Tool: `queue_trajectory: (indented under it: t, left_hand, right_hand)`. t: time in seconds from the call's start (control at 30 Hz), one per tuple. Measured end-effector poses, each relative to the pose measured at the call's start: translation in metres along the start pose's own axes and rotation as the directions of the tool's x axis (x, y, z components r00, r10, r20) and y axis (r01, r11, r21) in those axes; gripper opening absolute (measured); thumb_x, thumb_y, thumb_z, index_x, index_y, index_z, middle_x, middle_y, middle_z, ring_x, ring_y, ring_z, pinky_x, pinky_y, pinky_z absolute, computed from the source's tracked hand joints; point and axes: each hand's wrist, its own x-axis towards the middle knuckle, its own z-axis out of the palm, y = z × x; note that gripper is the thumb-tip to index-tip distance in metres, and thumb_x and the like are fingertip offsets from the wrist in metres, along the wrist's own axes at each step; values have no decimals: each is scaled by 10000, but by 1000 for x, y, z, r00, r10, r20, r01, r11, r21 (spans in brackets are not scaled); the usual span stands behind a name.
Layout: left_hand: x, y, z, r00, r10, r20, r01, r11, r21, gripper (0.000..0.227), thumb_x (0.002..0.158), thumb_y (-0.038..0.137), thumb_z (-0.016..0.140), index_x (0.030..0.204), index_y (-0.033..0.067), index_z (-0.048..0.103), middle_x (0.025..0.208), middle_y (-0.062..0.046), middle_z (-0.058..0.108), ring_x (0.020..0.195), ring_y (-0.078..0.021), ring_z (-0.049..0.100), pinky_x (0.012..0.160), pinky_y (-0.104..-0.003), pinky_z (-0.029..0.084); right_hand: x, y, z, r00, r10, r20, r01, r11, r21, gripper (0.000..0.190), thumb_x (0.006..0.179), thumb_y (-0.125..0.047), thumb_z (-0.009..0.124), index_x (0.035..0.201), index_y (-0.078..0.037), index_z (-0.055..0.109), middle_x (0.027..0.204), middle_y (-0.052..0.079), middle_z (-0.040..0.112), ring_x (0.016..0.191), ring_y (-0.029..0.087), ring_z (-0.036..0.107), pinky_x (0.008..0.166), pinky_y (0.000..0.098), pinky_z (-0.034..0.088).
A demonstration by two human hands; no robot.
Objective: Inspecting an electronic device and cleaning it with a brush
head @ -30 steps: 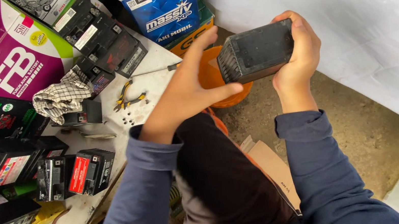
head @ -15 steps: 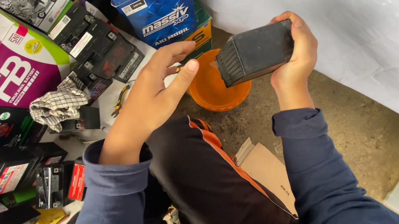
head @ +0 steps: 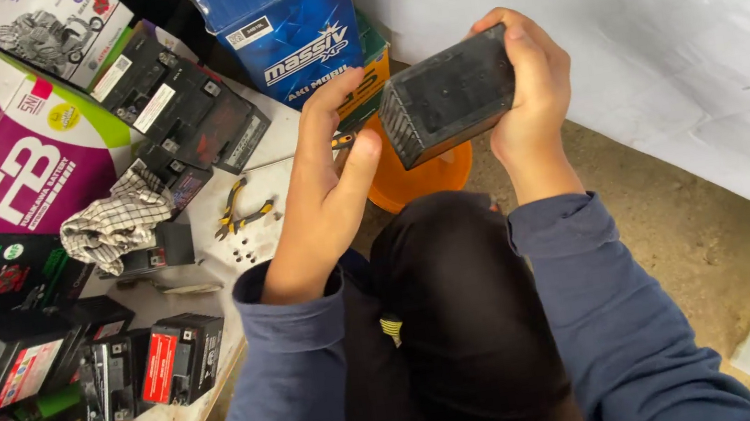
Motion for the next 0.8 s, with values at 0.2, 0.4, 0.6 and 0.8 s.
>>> queue_trajectory:
  t: [0.2,0.4,0.6,0.8]
  left_hand:
    - [-4,-31,10,998,62,28,-65,993,100,1164,694,364,943,1560,15,247,1602,-253,372,1513,-400,418,1264,-490,376]
    - [8,-56,16,995,30,92,-29,999,-17,846,752,288,953,1404,54,468,1330,-188,633,1297,-410,594,1164,-589,377]
    - [18,-78,27,1000,-25,-17,23,993,-117,810,712,214,983,1336,69,488,1270,-170,636,1268,-364,618,1099,-522,472]
    - [16,-69,40,994,-68,-83,59,993,-101,681,784,91,852,1311,13,429,1232,-172,602,1135,-295,672,1028,-384,536]
  right_hand:
    - [-17,-7,11,999,52,-15,-52,998,26,321,950,-284,486,1028,-30,665,909,67,659,772,123,576,719,249,432]
    - [-16,9,16,990,-49,-135,34,993,-113,278,880,-319,629,903,-59,727,722,103,628,618,112,566,541,212,491]
    - [4,4,19,999,3,35,4,984,-177,353,995,-387,532,1032,-88,716,790,82,653,733,109,620,688,245,546]
    - [13,-18,9,969,182,168,-125,944,-306,846,922,-736,256,1392,-76,498,1288,146,665,1106,189,623,926,314,515]
